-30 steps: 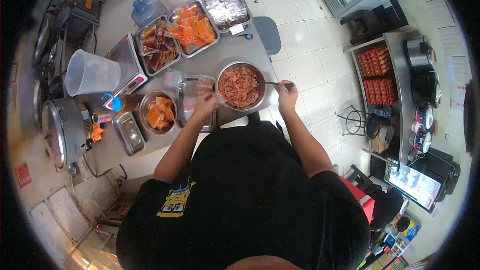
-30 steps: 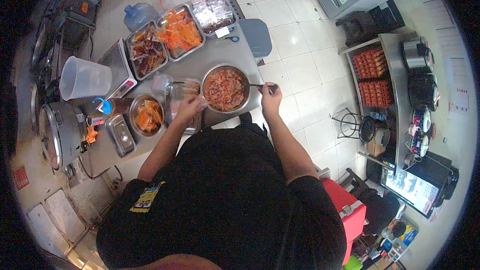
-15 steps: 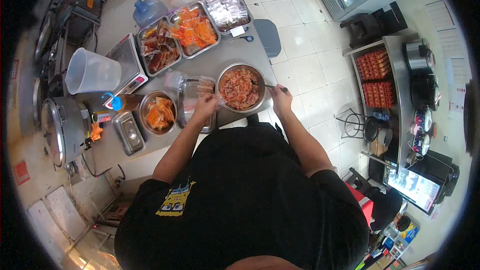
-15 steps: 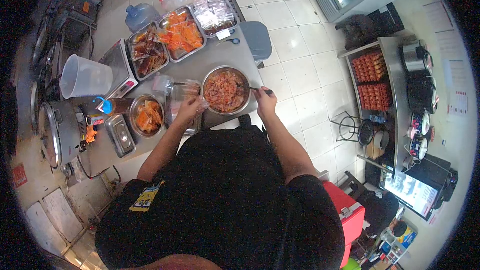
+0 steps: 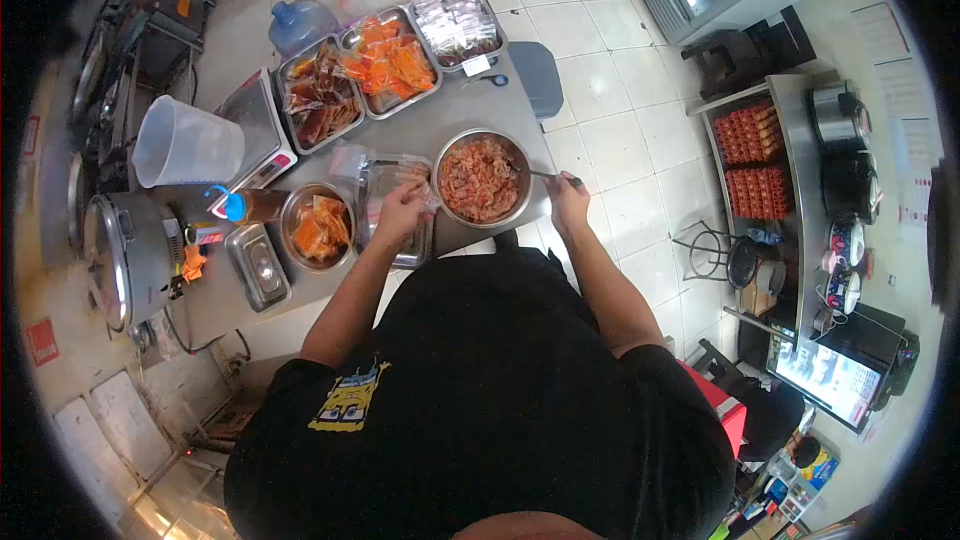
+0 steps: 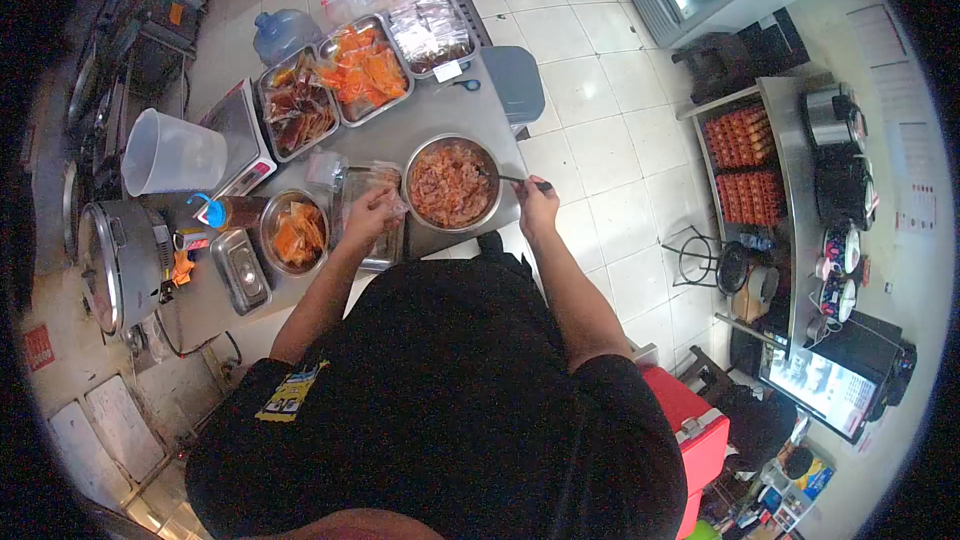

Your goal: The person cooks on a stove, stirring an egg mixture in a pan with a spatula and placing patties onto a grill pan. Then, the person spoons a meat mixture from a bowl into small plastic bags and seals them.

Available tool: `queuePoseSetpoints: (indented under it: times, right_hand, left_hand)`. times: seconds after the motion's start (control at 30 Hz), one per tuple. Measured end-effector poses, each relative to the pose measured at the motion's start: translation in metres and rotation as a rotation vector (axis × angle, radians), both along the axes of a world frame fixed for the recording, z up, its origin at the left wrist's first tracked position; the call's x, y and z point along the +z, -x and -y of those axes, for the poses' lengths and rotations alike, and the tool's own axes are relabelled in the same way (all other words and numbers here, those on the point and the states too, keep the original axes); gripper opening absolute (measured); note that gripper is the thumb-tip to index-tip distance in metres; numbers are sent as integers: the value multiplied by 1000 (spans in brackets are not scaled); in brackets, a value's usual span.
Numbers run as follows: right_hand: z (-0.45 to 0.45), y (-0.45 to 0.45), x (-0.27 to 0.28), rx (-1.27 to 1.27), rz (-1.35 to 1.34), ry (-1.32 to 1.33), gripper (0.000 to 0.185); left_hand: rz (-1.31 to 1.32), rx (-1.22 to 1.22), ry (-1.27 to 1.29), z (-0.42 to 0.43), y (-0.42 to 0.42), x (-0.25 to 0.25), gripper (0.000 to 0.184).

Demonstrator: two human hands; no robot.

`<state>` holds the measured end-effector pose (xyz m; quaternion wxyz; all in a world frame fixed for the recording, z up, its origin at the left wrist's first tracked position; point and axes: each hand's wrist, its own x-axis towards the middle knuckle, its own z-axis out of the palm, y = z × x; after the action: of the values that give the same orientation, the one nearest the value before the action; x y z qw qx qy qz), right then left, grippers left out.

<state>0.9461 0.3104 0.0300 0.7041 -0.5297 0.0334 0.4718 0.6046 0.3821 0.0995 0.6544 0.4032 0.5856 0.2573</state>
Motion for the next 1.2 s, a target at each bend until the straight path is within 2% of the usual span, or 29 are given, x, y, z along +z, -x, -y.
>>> queuePoseSetpoints:
  times: [0.07, 0.17, 0.23, 0.37, 0.43, 0.53, 0.67, 0.73, 0.77, 0.83, 0.9, 0.97, 1.17, 1.2]
  right_hand:
    - [0, 5, 6, -18, -86, 25, 20]
    - [-1, 4, 14, 21, -68, -4, 19]
    - [-2, 3, 23, 18, -59, -31, 18]
    - [-4, 3, 64, 43, -53, -88, 16]
    - [-6, 5, 86, 44, -74, -104, 17]
    - [-10, 13, 128, 37, -116, -108, 19]
    - [-9, 27, 166, 42, -162, -115, 21]
    - [-9, 34, 179, 24, -188, -114, 20]
    - [-9, 37, 184, 2, -219, -112, 20]
    - [-7, 41, 189, -4, -224, -144, 19]
    - [-5, 45, 196, -84, -233, -158, 27]
    - [-3, 48, 199, -107, -233, -196, 24]
    - [4, 63, 209, -118, -10, -313, 12]
    - [4, 63, 208, -97, 105, -358, 11]
  left_hand:
    - [-9, -12, -14, -2, 0, -3, 37]
    - [-17, -8, -15, -7, -2, -2, 39]
    - [36, -123, -86, -11, -3, 2, 38]
    - [59, -93, -35, -15, -16, 31, 37]
    - [51, -250, -132, -21, -18, 25, 39]
    - [104, -294, -109, -27, -34, 34, 40]
    - [305, -165, -132, -25, -64, 56, 34]
    - [475, -147, 27, -27, -75, 81, 29]
    - [480, -148, 25, -27, -80, 83, 29]
    - [706, -123, 28, -26, -86, 86, 27]
    - [749, -113, 10, -28, -90, 87, 30]
    - [792, -103, -10, -31, -93, 94, 33]
    - [821, 52, 41, -35, -94, 106, 37]
    - [818, 96, 63, -36, -94, 105, 36]
